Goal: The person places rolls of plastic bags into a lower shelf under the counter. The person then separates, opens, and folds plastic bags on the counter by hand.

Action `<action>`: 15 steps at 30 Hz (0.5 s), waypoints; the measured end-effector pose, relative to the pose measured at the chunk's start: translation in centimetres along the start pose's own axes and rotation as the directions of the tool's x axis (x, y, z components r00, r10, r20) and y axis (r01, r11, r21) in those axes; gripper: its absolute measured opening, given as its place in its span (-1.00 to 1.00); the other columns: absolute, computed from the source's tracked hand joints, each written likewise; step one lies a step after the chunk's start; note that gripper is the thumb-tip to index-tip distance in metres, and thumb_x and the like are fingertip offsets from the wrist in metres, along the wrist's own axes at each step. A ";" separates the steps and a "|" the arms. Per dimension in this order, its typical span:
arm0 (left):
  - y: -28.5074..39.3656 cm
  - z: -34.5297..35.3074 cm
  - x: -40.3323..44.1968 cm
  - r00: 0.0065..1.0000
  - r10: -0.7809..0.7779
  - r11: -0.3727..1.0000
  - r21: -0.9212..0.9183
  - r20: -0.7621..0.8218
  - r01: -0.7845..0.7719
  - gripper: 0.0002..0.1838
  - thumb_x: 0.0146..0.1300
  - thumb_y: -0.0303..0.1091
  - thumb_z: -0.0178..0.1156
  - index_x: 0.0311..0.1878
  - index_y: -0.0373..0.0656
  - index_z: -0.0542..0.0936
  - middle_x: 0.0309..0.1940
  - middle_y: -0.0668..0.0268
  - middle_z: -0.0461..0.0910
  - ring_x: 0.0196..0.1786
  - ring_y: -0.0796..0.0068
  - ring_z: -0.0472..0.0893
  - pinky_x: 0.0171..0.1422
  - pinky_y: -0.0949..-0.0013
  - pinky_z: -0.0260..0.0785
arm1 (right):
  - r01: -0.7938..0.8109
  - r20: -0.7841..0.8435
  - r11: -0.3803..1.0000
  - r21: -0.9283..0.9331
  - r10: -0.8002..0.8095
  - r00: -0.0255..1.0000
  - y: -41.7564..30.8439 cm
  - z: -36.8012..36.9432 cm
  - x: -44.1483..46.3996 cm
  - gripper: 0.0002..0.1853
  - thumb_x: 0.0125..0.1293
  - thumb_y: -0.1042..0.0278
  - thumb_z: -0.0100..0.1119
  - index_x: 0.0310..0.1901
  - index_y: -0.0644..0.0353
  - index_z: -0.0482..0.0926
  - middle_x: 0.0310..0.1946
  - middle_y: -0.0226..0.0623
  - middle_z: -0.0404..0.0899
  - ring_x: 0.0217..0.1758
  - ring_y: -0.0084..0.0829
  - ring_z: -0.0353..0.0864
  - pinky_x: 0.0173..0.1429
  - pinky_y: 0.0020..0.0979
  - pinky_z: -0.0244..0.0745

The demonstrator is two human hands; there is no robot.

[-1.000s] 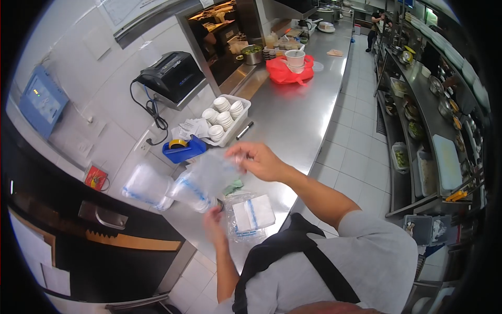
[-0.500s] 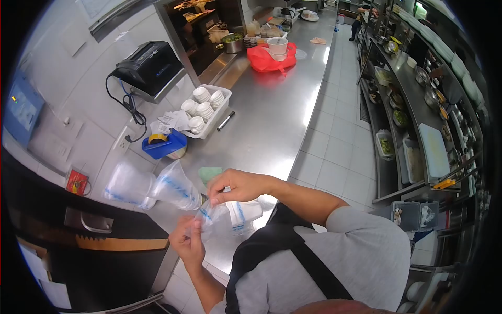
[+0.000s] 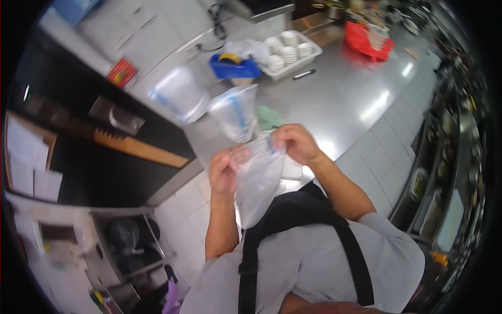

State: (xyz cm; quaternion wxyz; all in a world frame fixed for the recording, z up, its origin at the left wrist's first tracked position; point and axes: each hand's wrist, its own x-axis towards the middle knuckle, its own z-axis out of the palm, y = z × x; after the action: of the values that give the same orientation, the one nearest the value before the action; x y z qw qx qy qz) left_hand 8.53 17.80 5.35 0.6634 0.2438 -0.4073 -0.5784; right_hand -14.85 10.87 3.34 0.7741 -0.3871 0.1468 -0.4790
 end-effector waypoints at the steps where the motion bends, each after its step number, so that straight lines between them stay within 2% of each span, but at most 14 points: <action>1: -0.1 -1.3 -0.1 0.998 -0.058 0.997 0.044 0.015 0.058 -0.68 0.44 -0.18 0.20 -0.30 -0.26 0.69 -0.31 0.19 0.72 -0.16 0.37 0.64 0.06 0.25 0.45 | -0.013 0.014 1.000 -0.022 0.013 1.000 -0.1 -0.2 0.3 -0.79 0.36 0.41 0.13 -0.38 0.35 0.63 -0.36 -0.13 0.65 -0.18 -0.26 0.63 0.09 -0.19 0.53; 3: -0.5 -2.9 0.1 0.979 -0.191 0.976 0.118 0.067 0.182 -0.75 0.41 -0.22 0.25 -0.25 -0.23 0.70 -0.35 0.30 0.70 -0.29 0.53 0.60 -0.10 0.40 0.43 | -0.037 0.018 0.994 0.102 0.035 0.999 0.1 -0.6 1.2 -0.82 0.39 0.48 0.08 -0.30 0.37 0.64 -0.29 -0.11 0.68 -0.16 -0.25 0.65 0.12 -0.22 0.54; 4: -0.4 -3.2 0.1 0.968 -0.251 0.950 0.198 0.020 0.243 -0.78 0.40 -0.25 0.27 -0.23 -0.23 0.69 -0.34 0.34 0.70 -0.30 0.58 0.58 -0.13 0.45 0.41 | -0.040 0.015 0.986 0.160 0.038 0.999 0.1 -0.4 1.5 -0.83 0.41 0.52 0.06 -0.25 0.39 0.65 -0.26 -0.11 0.70 -0.15 -0.24 0.66 0.13 -0.23 0.54; 5: -0.3 -3.4 0.3 0.952 -0.306 0.913 0.273 -0.028 0.302 -0.80 0.38 -0.28 0.28 -0.22 -0.24 0.69 -0.34 0.37 0.70 -0.32 0.63 0.56 -0.16 0.50 0.38 | -0.022 0.068 0.993 0.118 0.014 0.998 -0.1 -0.2 1.9 -0.82 0.48 0.47 0.06 -0.19 0.34 0.64 -0.24 -0.19 0.69 -0.17 -0.31 0.66 0.10 -0.28 0.54; 6: -0.1 -3.5 0.7 0.931 -0.357 0.867 0.343 -0.081 0.362 -0.83 0.37 -0.31 0.30 -0.20 -0.24 0.69 -0.33 0.40 0.70 -0.34 0.68 0.54 -0.19 0.55 0.36 | -0.038 0.034 0.997 0.068 0.036 0.999 -0.3 0.0 2.5 -0.82 0.50 0.43 0.07 -0.18 0.32 0.64 -0.24 -0.23 0.69 -0.17 -0.35 0.66 0.08 -0.31 0.54; 8: 0.7 -3.4 2.5 0.953 -0.203 0.900 0.339 -0.225 0.273 -0.84 0.37 -0.33 0.31 -0.20 -0.24 0.70 -0.34 0.43 0.68 -0.34 0.68 0.52 -0.20 0.54 0.33 | -0.077 -0.043 0.997 -0.030 0.076 0.996 -0.5 0.3 4.1 -0.82 0.55 0.37 0.10 -0.15 0.28 0.64 -0.25 -0.31 0.68 -0.19 -0.43 0.65 0.04 -0.37 0.54; 11: 2.5 -1.3 7.2 0.936 0.045 0.939 0.335 -0.348 0.079 -0.87 0.39 -0.38 0.29 -0.21 -0.25 0.71 -0.34 0.44 0.68 -0.32 0.69 0.51 -0.22 0.55 0.28 | 0.040 -0.073 0.971 -0.235 -0.059 0.996 -1.4 0.3 9.1 -0.82 0.55 0.29 0.18 -0.13 0.21 0.66 -0.28 -0.44 0.65 -0.25 -0.59 0.60 -0.09 -0.46 0.50; 12: 3.2 -0.9 8.8 0.934 0.082 0.922 0.382 -0.347 0.061 -0.86 0.39 -0.38 0.29 -0.21 -0.24 0.72 -0.34 0.42 0.68 -0.34 0.67 0.52 -0.20 0.55 0.29 | 0.104 -0.081 0.956 -0.275 -0.131 0.988 -1.6 0.4 10.9 -0.83 0.54 0.28 0.20 -0.13 0.19 0.66 -0.30 -0.46 0.64 -0.29 -0.61 0.58 -0.15 -0.46 0.49; 13: 3.6 -0.9 10.0 0.931 0.120 0.903 0.429 -0.345 0.042 -0.86 0.40 -0.38 0.28 -0.22 -0.24 0.72 -0.33 0.40 0.69 -0.35 0.66 0.53 -0.19 0.54 0.30 | 0.057 -0.126 0.943 -0.329 -0.103 0.987 -2.0 0.9 12.0 -0.82 0.54 0.28 0.20 -0.14 0.20 0.66 -0.33 -0.46 0.63 -0.34 -0.61 0.56 -0.23 -0.46 0.46; 15: 3.4 -1.6 11.9 0.891 0.101 0.883 0.452 -0.444 0.126 -0.89 0.38 -0.42 0.28 -0.22 -0.24 0.72 -0.34 0.40 0.68 -0.38 0.64 0.53 -0.23 0.51 0.32 | -0.034 -0.213 0.902 -0.431 -0.065 0.975 -2.8 2.0 13.8 -0.80 0.53 0.26 0.19 -0.17 0.21 0.66 -0.39 -0.45 0.61 -0.44 -0.61 0.52 -0.38 -0.46 0.41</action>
State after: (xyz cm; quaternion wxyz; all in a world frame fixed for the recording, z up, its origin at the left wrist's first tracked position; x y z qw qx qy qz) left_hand 11.80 6.80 10.28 0.6572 0.5280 -0.3667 -0.3935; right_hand -8.52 -0.69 8.69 0.6438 -0.4941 0.3317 -0.4809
